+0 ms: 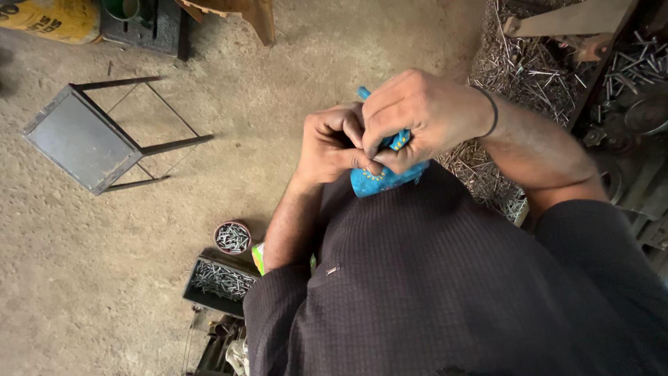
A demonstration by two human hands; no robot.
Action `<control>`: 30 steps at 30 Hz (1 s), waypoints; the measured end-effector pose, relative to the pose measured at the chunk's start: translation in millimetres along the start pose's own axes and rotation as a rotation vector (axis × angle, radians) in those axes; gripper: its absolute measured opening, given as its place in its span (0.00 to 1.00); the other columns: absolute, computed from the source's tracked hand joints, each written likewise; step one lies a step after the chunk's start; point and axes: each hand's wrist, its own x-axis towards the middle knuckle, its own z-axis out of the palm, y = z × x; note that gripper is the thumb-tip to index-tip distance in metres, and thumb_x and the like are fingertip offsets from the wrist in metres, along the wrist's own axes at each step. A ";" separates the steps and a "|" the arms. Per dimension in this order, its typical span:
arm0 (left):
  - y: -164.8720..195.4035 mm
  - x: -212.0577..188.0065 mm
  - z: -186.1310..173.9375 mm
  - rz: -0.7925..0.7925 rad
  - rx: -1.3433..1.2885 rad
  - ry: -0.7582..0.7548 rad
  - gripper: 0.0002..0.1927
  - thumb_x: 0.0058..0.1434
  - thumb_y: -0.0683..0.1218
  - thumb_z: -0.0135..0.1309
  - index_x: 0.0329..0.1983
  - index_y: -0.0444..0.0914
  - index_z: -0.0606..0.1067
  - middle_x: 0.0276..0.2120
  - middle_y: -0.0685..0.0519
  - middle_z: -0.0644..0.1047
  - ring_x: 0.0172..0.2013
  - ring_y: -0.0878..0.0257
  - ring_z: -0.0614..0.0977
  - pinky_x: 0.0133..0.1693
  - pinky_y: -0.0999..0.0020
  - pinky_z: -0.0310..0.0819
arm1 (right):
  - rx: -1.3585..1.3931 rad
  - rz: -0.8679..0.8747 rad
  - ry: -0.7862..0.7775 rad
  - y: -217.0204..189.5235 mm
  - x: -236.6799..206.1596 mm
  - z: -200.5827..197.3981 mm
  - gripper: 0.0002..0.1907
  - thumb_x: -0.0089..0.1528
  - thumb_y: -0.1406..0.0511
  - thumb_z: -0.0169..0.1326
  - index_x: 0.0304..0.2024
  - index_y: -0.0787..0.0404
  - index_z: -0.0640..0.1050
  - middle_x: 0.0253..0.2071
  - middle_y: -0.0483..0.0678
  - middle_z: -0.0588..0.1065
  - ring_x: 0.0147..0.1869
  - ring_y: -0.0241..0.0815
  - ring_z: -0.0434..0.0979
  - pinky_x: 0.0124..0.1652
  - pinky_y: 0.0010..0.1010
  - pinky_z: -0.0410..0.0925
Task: The person wipes their hands with a blue cloth, handles a pair of black gloves, and wraps adhesive tape around a dark object at a metal table. They then move to a lathe machine, operate its handle, and use a sponge-like piece near a bucket filled with metal pins.
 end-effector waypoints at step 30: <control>-1.0 1.9 -1.9 0.010 0.025 -0.009 0.18 0.46 0.41 0.77 0.25 0.37 0.74 0.31 0.54 0.78 0.36 0.64 0.78 0.40 0.69 0.71 | -0.011 0.102 0.164 -2.2 -15.3 11.9 0.07 0.56 0.70 0.62 0.37 0.59 0.80 0.32 0.45 0.76 0.33 0.39 0.78 0.32 0.29 0.69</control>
